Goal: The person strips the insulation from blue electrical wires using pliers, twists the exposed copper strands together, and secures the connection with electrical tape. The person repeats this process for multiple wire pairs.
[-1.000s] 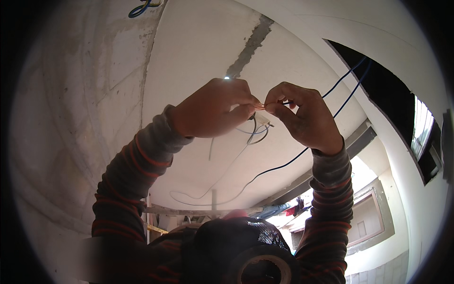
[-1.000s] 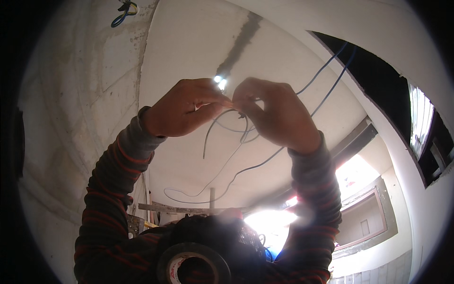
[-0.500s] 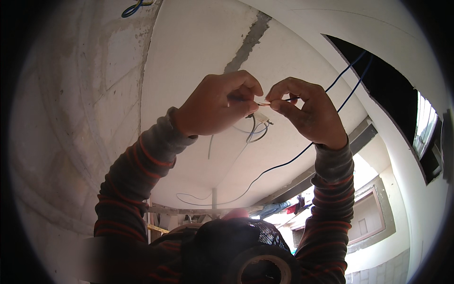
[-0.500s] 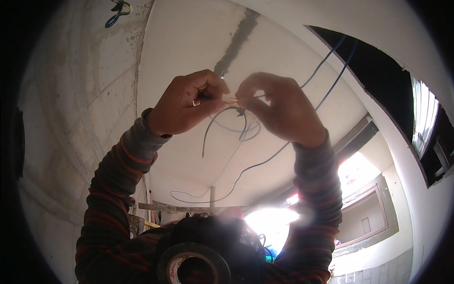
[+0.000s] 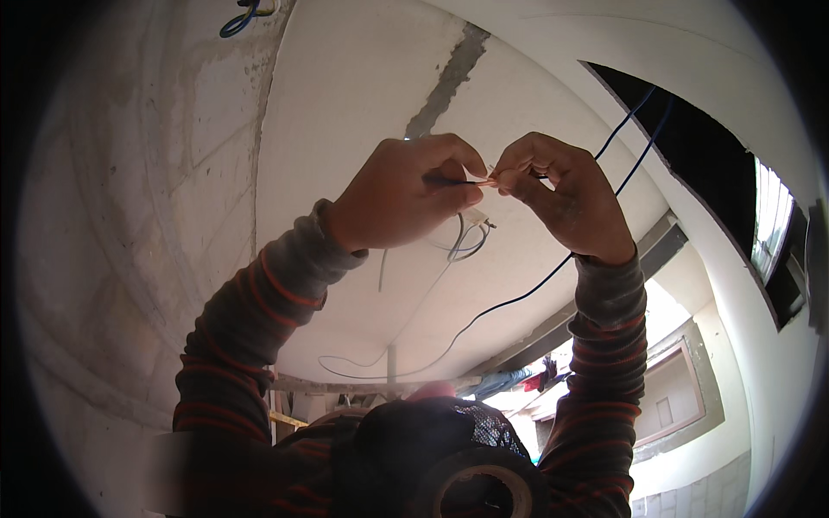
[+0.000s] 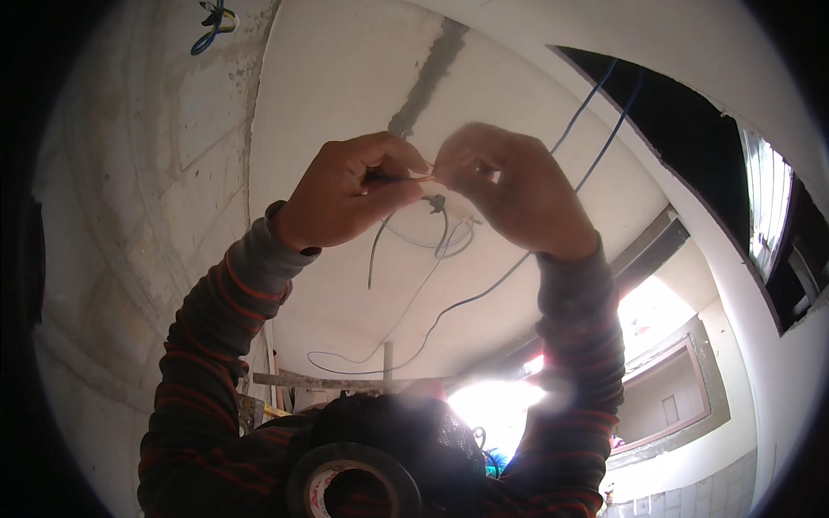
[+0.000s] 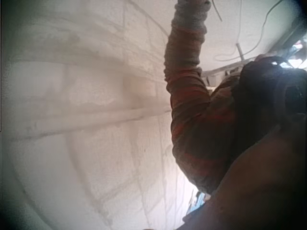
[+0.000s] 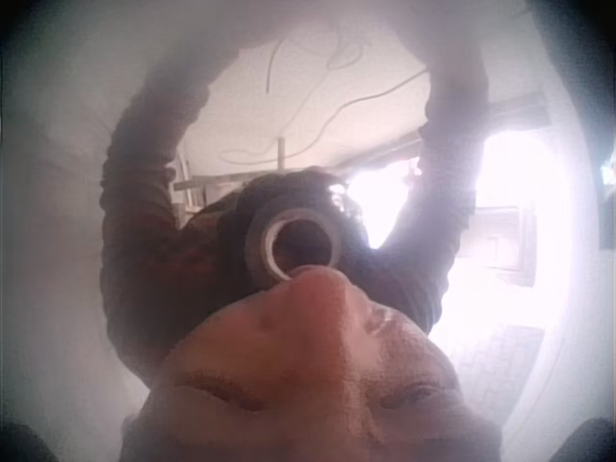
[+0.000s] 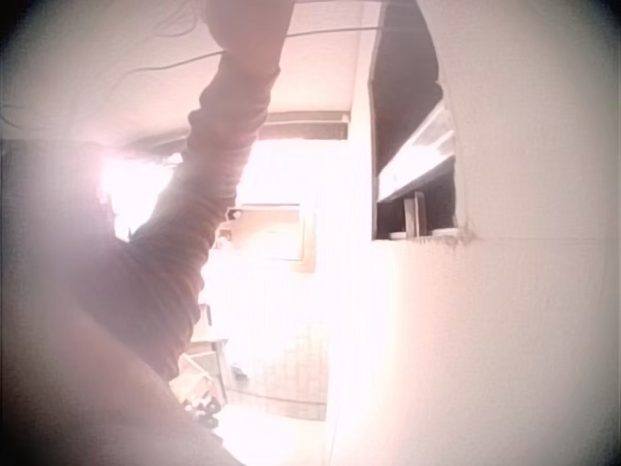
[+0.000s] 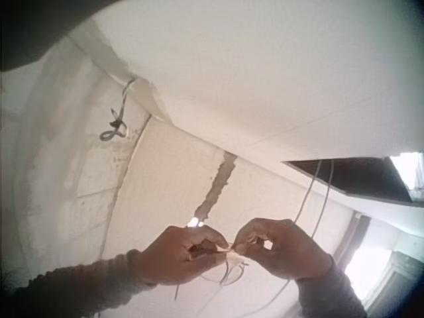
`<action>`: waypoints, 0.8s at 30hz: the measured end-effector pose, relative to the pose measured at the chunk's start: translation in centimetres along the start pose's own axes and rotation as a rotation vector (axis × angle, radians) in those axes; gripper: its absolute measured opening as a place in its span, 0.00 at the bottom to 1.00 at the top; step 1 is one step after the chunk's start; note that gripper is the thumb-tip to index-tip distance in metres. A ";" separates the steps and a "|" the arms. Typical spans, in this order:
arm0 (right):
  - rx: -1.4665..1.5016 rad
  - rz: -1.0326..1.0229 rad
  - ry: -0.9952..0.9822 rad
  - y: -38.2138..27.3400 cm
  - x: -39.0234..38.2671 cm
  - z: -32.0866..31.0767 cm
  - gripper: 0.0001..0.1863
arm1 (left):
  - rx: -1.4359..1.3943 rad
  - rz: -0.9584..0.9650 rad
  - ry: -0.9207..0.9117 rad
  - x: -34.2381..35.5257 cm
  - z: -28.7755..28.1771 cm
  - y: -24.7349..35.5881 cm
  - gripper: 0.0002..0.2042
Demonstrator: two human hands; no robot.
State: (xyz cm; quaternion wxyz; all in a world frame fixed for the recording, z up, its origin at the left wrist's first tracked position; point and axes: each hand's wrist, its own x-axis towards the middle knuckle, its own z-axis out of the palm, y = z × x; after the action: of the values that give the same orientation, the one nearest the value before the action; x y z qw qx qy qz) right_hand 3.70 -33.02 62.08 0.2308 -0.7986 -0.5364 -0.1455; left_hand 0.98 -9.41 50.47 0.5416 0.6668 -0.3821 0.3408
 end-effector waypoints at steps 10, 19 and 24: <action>0.008 -0.182 0.170 0.2 -0.2 1.6 0.03 | -0.340 -0.116 0.104 -0.3 -0.6 -0.5 0.05; -0.110 -0.312 0.223 0.6 0.5 2.5 0.05 | -0.336 -0.151 0.167 0.0 -1.3 -0.7 0.06; -0.140 -0.301 0.260 0.8 0.7 3.2 0.06 | -0.450 -0.191 0.183 0.1 -1.2 -1.3 0.06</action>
State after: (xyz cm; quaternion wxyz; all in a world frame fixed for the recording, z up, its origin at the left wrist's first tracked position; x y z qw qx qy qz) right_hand 4.65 -31.07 59.55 0.2179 -0.6981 -0.6039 -0.3171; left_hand 2.10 -8.12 50.18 0.7381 0.5291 -0.3330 0.2537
